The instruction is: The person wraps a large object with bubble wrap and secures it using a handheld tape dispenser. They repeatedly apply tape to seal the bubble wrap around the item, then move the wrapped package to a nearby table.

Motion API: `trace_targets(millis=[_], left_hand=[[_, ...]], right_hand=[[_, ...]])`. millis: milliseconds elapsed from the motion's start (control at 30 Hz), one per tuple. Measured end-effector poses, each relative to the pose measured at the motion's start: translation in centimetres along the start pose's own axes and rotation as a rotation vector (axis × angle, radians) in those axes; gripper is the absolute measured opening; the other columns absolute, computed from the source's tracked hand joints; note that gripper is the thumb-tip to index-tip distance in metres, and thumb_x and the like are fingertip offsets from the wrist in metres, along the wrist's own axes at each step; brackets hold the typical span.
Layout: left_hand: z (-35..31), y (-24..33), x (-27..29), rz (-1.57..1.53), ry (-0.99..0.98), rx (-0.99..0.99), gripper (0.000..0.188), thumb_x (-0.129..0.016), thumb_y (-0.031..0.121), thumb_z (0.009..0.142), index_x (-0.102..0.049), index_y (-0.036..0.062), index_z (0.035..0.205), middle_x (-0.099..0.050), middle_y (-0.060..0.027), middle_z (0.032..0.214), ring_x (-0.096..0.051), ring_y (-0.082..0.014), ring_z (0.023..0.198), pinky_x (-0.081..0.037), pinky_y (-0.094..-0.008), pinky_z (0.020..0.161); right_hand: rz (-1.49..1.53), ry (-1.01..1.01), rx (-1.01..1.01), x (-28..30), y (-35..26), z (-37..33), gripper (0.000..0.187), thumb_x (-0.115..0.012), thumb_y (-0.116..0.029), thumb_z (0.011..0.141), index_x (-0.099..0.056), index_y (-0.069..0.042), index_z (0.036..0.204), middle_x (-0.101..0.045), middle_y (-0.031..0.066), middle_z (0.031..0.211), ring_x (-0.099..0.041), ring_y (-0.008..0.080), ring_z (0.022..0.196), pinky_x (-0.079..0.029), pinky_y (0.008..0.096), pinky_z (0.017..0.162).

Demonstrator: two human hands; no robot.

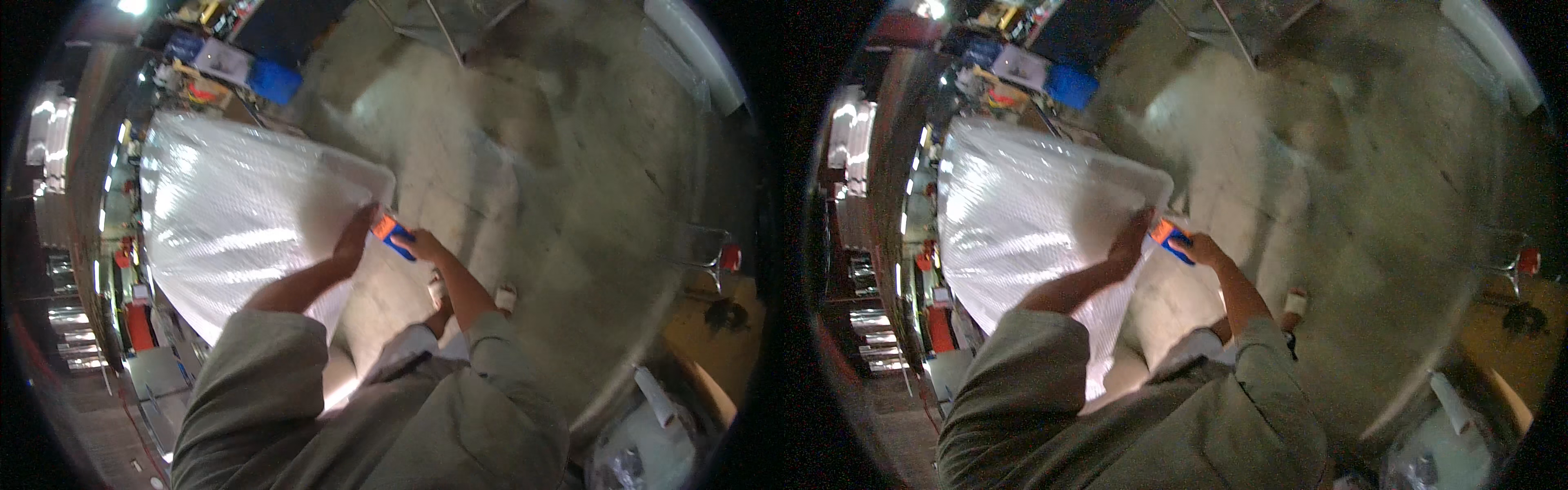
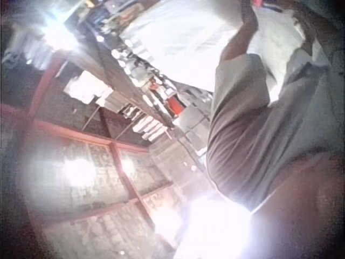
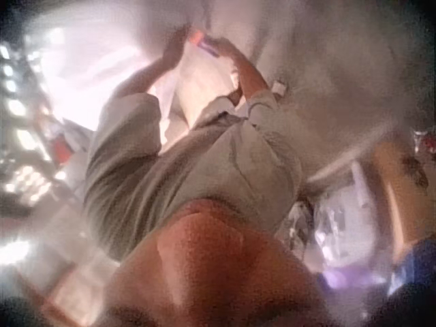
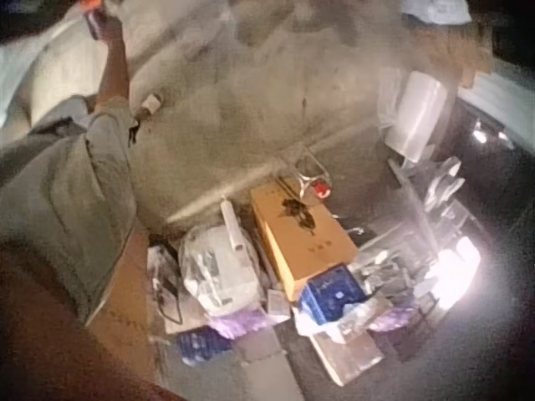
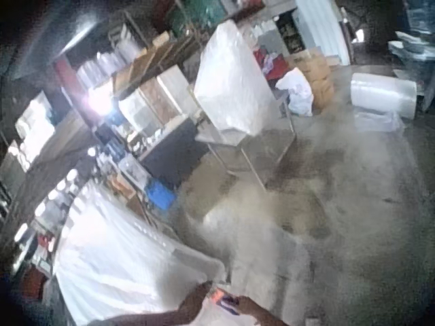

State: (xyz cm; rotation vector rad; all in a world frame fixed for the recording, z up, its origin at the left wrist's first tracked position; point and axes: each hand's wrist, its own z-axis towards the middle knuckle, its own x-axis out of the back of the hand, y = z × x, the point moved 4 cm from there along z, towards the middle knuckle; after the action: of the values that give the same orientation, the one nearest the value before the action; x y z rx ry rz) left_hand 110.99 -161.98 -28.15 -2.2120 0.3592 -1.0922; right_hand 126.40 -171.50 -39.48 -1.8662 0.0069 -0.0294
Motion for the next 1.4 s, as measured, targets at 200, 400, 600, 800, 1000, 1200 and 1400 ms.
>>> trace_targets(millis=[200, 400, 600, 800, 1000, 1200, 1400], left_hand=[[0.2, -0.4, 3.5, -0.349, 0.085, -0.009, 0.09, -0.051, -0.01, 0.079, -0.01, -0.0044, 0.159, -0.013, -0.019, 0.167, -0.012, -0.0317, 0.156, -0.009, -0.0385, 0.129], [-0.2, -0.7, 4.6, -0.14, -0.198, -0.034, 0.088, -0.055, 0.019, 0.089, -0.007, -0.0078, 0.158, -0.009, -0.0195, 0.168, -0.006, -0.0324, 0.156, -0.003, -0.0383, 0.128], [1.4, -0.6, 4.1, -0.738, 0.027, -0.034, 0.111, -0.075, 0.012, 0.074, -0.005, -0.0068, 0.158, -0.008, -0.0223, 0.167, -0.007, -0.0354, 0.156, -0.005, -0.0394, 0.129], [1.3, 1.4, 3.8, 0.471, -0.139, -0.234, 0.081, -0.039, 0.057, 0.1, -0.031, -0.0013, 0.156, -0.02, -0.0197, 0.167, -0.009, -0.0398, 0.155, 0.0, -0.0539, 0.126], [3.9, 1.8, 4.5, 0.398, -0.151, -0.256, 0.077, -0.041, 0.056, 0.099, -0.042, 0.0006, 0.151, -0.027, -0.021, 0.164, -0.012, -0.0463, 0.152, -0.003, -0.0625, 0.123], [-1.8, 4.3, 9.5, -0.408, 0.075, 0.066, 0.071, -0.057, 0.048, 0.09, -0.053, -0.003, 0.139, -0.037, -0.0242, 0.157, -0.023, -0.0385, 0.152, -0.01, -0.0556, 0.126], [-22.7, 4.8, 8.9, -0.581, 0.085, 0.308, 0.064, -0.059, 0.03, 0.092, -0.048, -0.0009, 0.147, -0.024, -0.0175, 0.165, -0.018, -0.0342, 0.154, -0.012, -0.0486, 0.127]], right_hand=[[0.058, -0.109, -0.026, 0.7, 0.9, 0.4, 0.077, -0.064, -0.077, 0.082, -0.075, -0.001, 0.089, -0.071, 0.0143, 0.077, -0.068, 0.0222, 0.074, -0.052, 0.0386, 0.071], [-0.189, -0.058, -0.152, 1.3, 3.2, 1.4, 0.091, -0.059, -0.085, 0.077, -0.074, 0.004, 0.085, -0.072, 0.0195, 0.077, -0.072, 0.0298, 0.075, -0.055, 0.0406, 0.069], [0.753, 0.188, -0.583, -2.2, 9.1, 0.8, 0.064, -0.066, -0.067, 0.087, -0.071, -0.003, 0.082, -0.069, 0.0119, 0.072, -0.068, 0.0229, 0.065, -0.054, 0.0363, 0.06], [0.926, 0.424, -0.8, -3.3, 19.0, -13.4, 0.055, -0.059, -0.061, 0.096, -0.068, -0.008, 0.083, -0.067, 0.0115, 0.067, -0.063, 0.0246, 0.047, -0.053, 0.039, 0.048], [0.543, 0.497, -1.034, -1.5, 21.5, -23.3, 0.069, -0.066, -0.065, 0.089, -0.069, 0.001, 0.107, -0.071, 0.0123, 0.095, -0.07, 0.0241, 0.085, -0.057, 0.0415, 0.078], [0.489, 0.428, -0.6, 4.1, 14.9, -26.7, 0.073, -0.066, -0.065, 0.09, -0.068, 0.004, 0.112, -0.07, 0.0095, 0.101, -0.068, 0.019, 0.087, -0.054, 0.0352, 0.078], [0.126, 0.234, -0.275, 0.9, -0.2, -23.4, 0.059, -0.069, -0.057, 0.092, -0.072, 0.003, 0.095, -0.067, 0.0036, 0.076, -0.059, 0.0145, 0.068, -0.051, 0.0325, 0.066]])
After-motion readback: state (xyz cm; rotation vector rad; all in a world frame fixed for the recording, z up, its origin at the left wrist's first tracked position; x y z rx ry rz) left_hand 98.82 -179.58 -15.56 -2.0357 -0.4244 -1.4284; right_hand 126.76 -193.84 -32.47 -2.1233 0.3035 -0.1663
